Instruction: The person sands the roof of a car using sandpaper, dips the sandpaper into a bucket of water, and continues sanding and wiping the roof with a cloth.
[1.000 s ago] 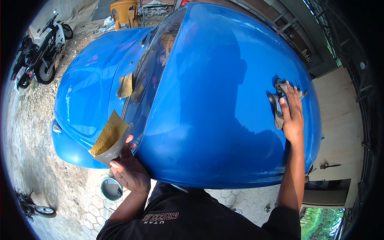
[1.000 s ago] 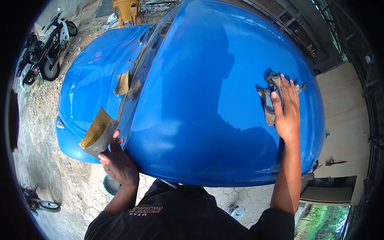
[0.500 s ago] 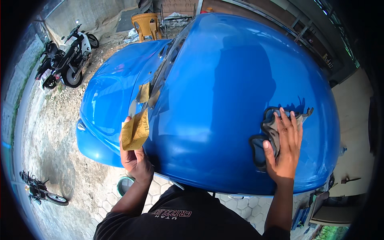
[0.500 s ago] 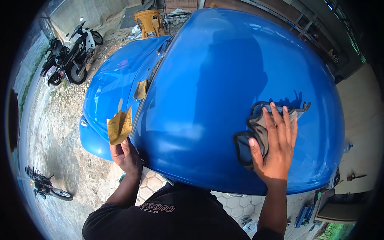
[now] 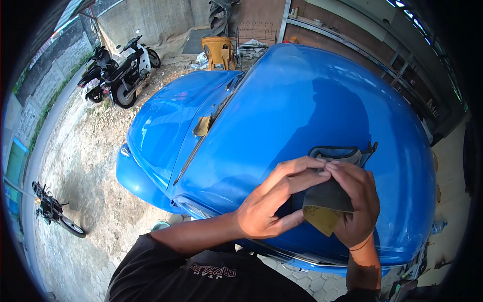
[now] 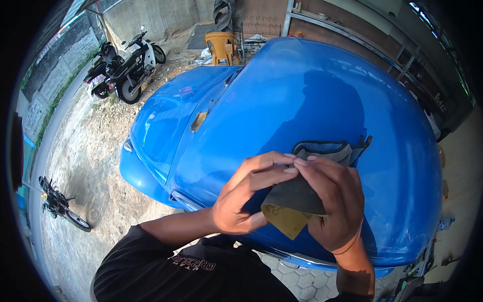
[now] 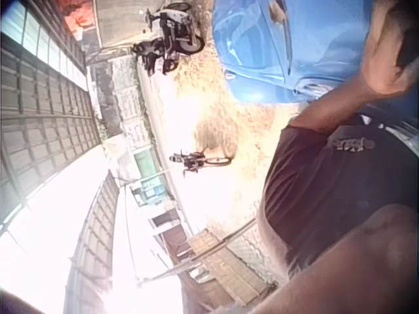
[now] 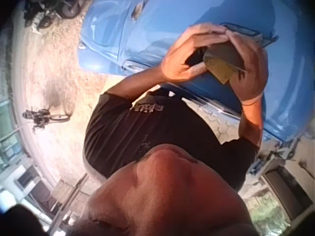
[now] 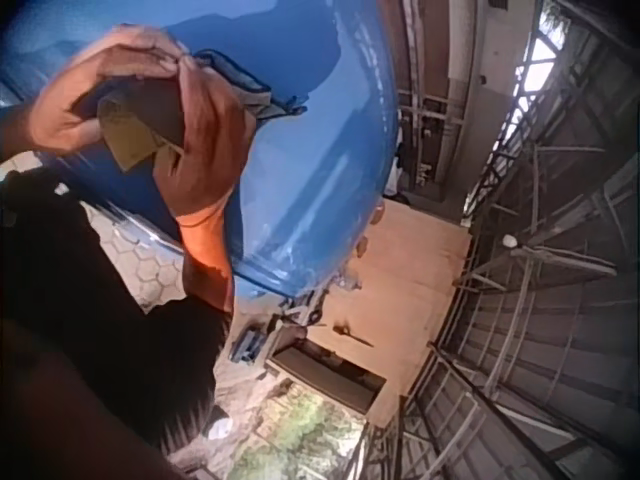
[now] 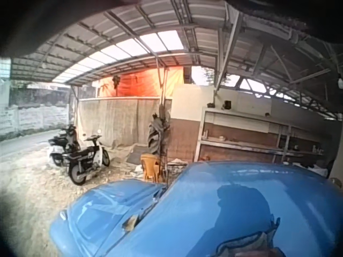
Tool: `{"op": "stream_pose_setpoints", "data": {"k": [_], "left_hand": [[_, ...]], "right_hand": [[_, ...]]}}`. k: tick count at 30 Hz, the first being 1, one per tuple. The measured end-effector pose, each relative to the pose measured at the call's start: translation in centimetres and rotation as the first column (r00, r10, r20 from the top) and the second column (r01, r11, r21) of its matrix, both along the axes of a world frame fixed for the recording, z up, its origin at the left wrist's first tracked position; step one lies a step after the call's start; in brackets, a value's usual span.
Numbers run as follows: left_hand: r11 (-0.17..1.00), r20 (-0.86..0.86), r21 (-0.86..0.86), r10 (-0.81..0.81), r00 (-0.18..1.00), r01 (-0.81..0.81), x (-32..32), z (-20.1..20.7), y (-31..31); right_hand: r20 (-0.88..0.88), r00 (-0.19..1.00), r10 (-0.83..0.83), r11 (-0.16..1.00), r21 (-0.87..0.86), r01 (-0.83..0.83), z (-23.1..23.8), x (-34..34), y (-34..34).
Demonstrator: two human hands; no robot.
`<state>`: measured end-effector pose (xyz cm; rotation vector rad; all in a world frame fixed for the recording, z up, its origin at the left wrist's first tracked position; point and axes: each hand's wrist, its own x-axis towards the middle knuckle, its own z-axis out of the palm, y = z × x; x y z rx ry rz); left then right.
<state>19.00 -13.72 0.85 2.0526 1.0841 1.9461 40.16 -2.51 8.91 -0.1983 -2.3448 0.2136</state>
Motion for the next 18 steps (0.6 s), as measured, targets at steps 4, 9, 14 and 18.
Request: {"op": "stream_pose_setpoints", "data": {"k": [4,9,14,18], "left_hand": [[0.989,0.104,-0.139,0.064,0.992,-0.049,3.4,0.9,2.9],[0.989,-0.487,-0.033,0.109,0.866,-0.144,5.3,-0.4,7.5],[0.983,-0.539,-0.092,0.087,0.838,-0.162,0.8,-2.1,4.8],[0.931,-0.435,-0.238,0.153,0.887,-0.277,-8.5,-3.2,-1.8]], "right_hand": [[-0.15,0.984,-0.095,0.992,-0.099,0.081,0.8,1.8,2.6],[-0.554,0.727,-0.405,0.898,-0.389,0.204,1.0,1.4,5.5],[-0.413,0.855,-0.315,0.919,-0.356,0.167,1.9,-2.3,4.5],[-0.18,0.952,-0.248,0.937,-0.293,0.189,2.1,-6.6,1.8]]}}
